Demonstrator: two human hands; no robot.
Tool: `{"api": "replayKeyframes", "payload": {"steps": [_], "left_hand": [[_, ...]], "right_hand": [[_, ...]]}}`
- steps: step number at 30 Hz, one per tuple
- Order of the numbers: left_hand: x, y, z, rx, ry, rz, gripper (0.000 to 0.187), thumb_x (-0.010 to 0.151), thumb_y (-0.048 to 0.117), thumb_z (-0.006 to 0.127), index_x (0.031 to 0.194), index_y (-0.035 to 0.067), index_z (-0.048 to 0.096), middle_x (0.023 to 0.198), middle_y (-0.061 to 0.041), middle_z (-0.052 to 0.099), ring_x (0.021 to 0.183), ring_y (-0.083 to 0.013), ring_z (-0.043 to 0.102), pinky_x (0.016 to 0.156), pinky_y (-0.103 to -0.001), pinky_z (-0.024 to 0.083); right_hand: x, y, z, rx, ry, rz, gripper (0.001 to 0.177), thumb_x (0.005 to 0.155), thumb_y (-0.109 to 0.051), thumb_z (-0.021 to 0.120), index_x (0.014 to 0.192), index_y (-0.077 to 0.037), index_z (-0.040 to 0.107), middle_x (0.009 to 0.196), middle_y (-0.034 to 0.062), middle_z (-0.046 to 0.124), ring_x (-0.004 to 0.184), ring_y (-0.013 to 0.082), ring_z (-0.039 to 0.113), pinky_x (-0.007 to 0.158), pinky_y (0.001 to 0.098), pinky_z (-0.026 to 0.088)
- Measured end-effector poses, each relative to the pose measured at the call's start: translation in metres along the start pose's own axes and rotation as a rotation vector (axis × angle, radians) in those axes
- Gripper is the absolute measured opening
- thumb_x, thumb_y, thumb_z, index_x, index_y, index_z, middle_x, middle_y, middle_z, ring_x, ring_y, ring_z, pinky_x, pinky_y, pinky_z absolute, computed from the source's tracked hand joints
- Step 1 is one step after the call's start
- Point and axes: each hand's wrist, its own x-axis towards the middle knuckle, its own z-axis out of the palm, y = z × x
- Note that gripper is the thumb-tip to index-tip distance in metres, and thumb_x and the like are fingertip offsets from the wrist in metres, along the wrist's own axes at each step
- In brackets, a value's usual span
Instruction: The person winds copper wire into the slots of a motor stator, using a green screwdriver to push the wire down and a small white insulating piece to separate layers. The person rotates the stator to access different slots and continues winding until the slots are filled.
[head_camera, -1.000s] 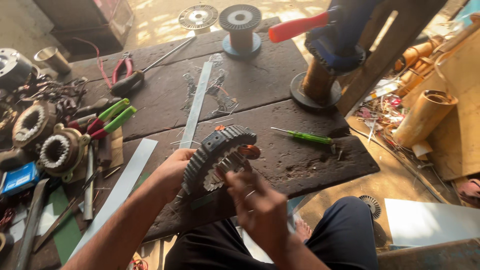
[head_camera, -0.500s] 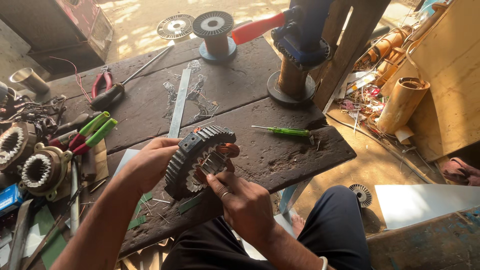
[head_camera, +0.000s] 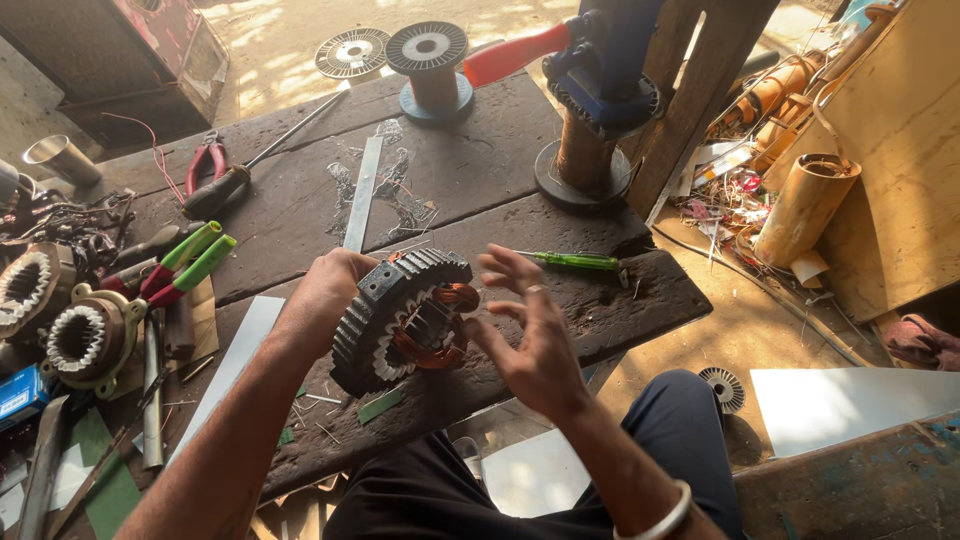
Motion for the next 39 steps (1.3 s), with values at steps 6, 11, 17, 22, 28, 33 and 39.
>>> {"api": "replayKeyframes", "payload": {"steps": [6,11,17,22,28,33,39], "left_hand": [[-0.004,0.011,-0.002,0.129,0.066,-0.002,0.027,0.085,0.011,0.074,0.111,0.007,0.08,0.08,-0.013,0.08,0.071,-0.015,0.073,0.074,-0.035,0.06],[-0.006,0.014,0.0,0.154,0.059,-0.058,0.029,0.086,0.017,0.077,0.112,0.005,0.08,0.087,-0.018,0.081,0.074,-0.0213,0.078,0.075,-0.038,0.062],[-0.008,0.018,0.0,0.177,0.082,-0.026,0.037,0.08,0.02,0.082,0.115,0.007,0.078,0.09,-0.017,0.08,0.076,-0.0216,0.078,0.074,-0.038,0.062],[-0.006,0.019,0.003,0.205,0.087,-0.05,0.039,0.078,0.023,0.086,0.114,0.007,0.079,0.091,-0.017,0.08,0.078,-0.0213,0.078,0.077,-0.038,0.062],[0.0,0.01,0.004,0.147,0.094,-0.029,0.036,0.081,0.022,0.083,0.114,0.009,0.079,0.092,-0.016,0.08,0.079,-0.0215,0.078,0.076,-0.039,0.063],[0.002,0.004,0.006,0.136,0.1,-0.023,0.033,0.08,0.019,0.083,0.112,0.011,0.08,0.092,-0.014,0.08,0.08,-0.0204,0.077,0.077,-0.037,0.063],[0.0,0.005,0.008,0.133,0.106,-0.048,0.031,0.081,0.023,0.084,0.109,0.009,0.082,0.091,-0.016,0.08,0.077,-0.0213,0.078,0.073,-0.039,0.065]], "right_hand": [[0.022,0.002,0.007,0.304,-0.356,0.307,0.083,0.094,-0.016,0.064,0.162,-0.02,0.017,0.144,0.0193,0.057,0.125,0.0294,0.065,0.105,0.047,0.06],[0.026,0.009,-0.003,0.458,-0.438,0.355,0.079,0.099,-0.016,0.06,0.164,-0.021,0.016,0.154,0.0194,0.051,0.142,0.0314,0.052,0.117,0.0495,0.049],[0.034,0.014,-0.007,0.298,-0.516,0.326,0.082,0.1,-0.025,0.061,0.165,-0.026,0.011,0.157,0.0175,0.049,0.145,0.0299,0.049,0.12,0.0507,0.042],[0.033,0.014,-0.004,0.205,-0.477,0.287,0.084,0.099,-0.024,0.064,0.164,-0.026,0.011,0.152,0.0174,0.055,0.143,0.029,0.051,0.12,0.0508,0.04],[0.038,0.014,-0.008,0.337,-0.536,0.348,0.089,0.095,-0.014,0.068,0.164,-0.026,0.013,0.149,0.0146,0.059,0.137,0.027,0.058,0.114,0.0474,0.044],[0.047,0.018,-0.016,0.609,-0.65,0.341,0.093,0.094,-0.003,0.068,0.166,-0.026,0.013,0.156,0.0147,0.05,0.139,0.0276,0.054,0.115,0.048,0.045],[0.047,0.024,-0.012,0.511,-0.64,0.395,0.095,0.09,-0.002,0.07,0.162,-0.028,0.015,0.152,0.0148,0.053,0.139,0.0295,0.056,0.112,0.047,0.048]]}}
